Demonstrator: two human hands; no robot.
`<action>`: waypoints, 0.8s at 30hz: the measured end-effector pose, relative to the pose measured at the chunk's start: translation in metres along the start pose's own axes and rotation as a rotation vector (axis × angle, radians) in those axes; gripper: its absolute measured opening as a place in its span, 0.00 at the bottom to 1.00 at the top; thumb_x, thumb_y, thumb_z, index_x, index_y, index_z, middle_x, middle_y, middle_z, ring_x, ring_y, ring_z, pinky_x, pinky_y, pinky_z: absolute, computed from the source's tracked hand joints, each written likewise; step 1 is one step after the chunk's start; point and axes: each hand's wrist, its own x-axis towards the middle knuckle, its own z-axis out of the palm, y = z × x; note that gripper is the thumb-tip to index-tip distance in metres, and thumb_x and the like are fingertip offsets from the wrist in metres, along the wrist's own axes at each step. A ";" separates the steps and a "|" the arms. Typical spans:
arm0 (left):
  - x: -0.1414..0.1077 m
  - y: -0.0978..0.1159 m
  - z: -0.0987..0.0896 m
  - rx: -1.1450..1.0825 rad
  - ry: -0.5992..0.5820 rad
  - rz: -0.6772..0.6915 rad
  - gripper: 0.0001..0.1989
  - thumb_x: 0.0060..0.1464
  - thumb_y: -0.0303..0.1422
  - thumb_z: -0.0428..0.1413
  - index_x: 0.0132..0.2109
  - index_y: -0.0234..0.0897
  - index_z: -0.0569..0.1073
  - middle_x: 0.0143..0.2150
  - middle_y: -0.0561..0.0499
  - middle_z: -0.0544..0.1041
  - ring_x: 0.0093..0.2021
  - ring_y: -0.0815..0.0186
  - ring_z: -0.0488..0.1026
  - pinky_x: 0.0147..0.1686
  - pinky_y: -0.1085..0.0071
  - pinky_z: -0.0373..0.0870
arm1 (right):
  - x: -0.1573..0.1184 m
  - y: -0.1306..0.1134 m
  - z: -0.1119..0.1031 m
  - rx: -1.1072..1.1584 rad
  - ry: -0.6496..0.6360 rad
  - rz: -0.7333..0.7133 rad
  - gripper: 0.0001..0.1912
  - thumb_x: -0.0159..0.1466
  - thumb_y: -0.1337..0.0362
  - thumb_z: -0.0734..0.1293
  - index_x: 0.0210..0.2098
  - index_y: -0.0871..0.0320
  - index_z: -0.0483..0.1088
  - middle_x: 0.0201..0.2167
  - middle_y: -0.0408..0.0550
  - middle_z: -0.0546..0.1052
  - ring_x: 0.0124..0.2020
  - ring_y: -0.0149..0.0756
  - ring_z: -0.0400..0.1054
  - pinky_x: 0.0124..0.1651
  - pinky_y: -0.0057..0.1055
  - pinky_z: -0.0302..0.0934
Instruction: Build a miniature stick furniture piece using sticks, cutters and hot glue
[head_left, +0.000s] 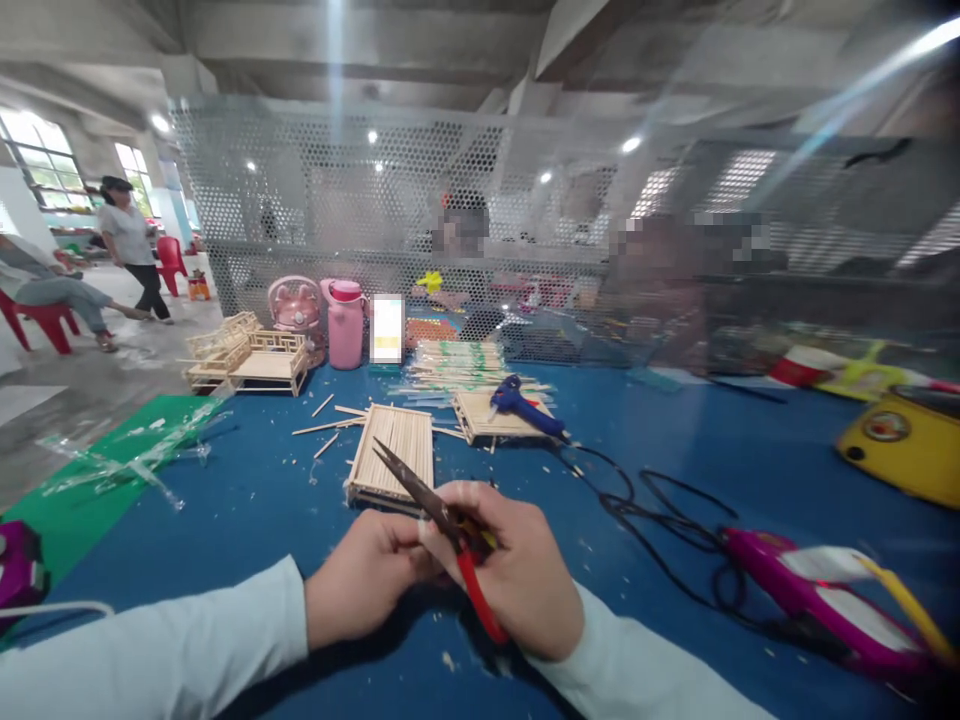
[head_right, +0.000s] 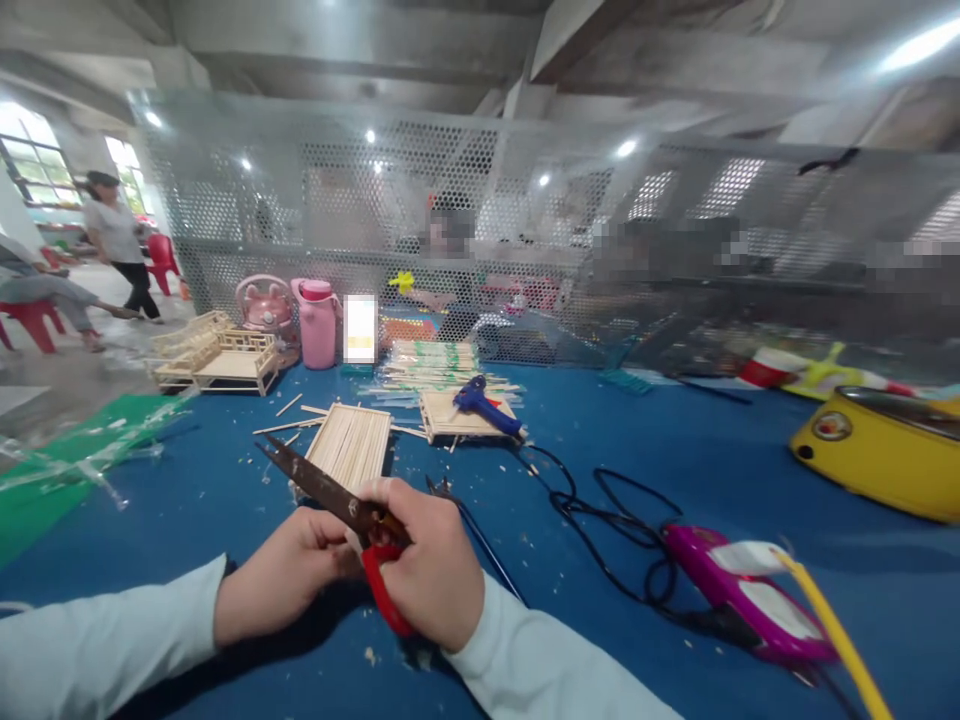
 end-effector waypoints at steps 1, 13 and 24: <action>0.000 -0.001 0.000 0.006 0.013 0.003 0.16 0.42 0.44 0.63 0.26 0.33 0.80 0.23 0.51 0.75 0.28 0.68 0.65 0.37 0.71 0.64 | 0.000 0.001 0.000 0.001 -0.006 -0.002 0.06 0.54 0.68 0.66 0.33 0.55 0.69 0.22 0.39 0.74 0.22 0.28 0.67 0.27 0.23 0.63; 0.001 -0.010 -0.014 -0.032 0.068 -0.022 0.20 0.36 0.46 0.65 0.27 0.30 0.78 0.24 0.50 0.74 0.27 0.70 0.66 0.34 0.71 0.65 | 0.007 0.013 0.010 0.146 -0.109 0.164 0.11 0.51 0.71 0.67 0.34 0.57 0.66 0.26 0.41 0.75 0.26 0.29 0.69 0.30 0.24 0.64; 0.002 -0.011 -0.013 -0.024 0.014 0.013 0.11 0.39 0.36 0.63 0.26 0.31 0.77 0.25 0.52 0.74 0.27 0.71 0.65 0.33 0.73 0.64 | 0.008 0.005 0.003 0.054 -0.132 0.033 0.08 0.51 0.73 0.66 0.31 0.57 0.69 0.23 0.39 0.74 0.25 0.27 0.67 0.29 0.22 0.62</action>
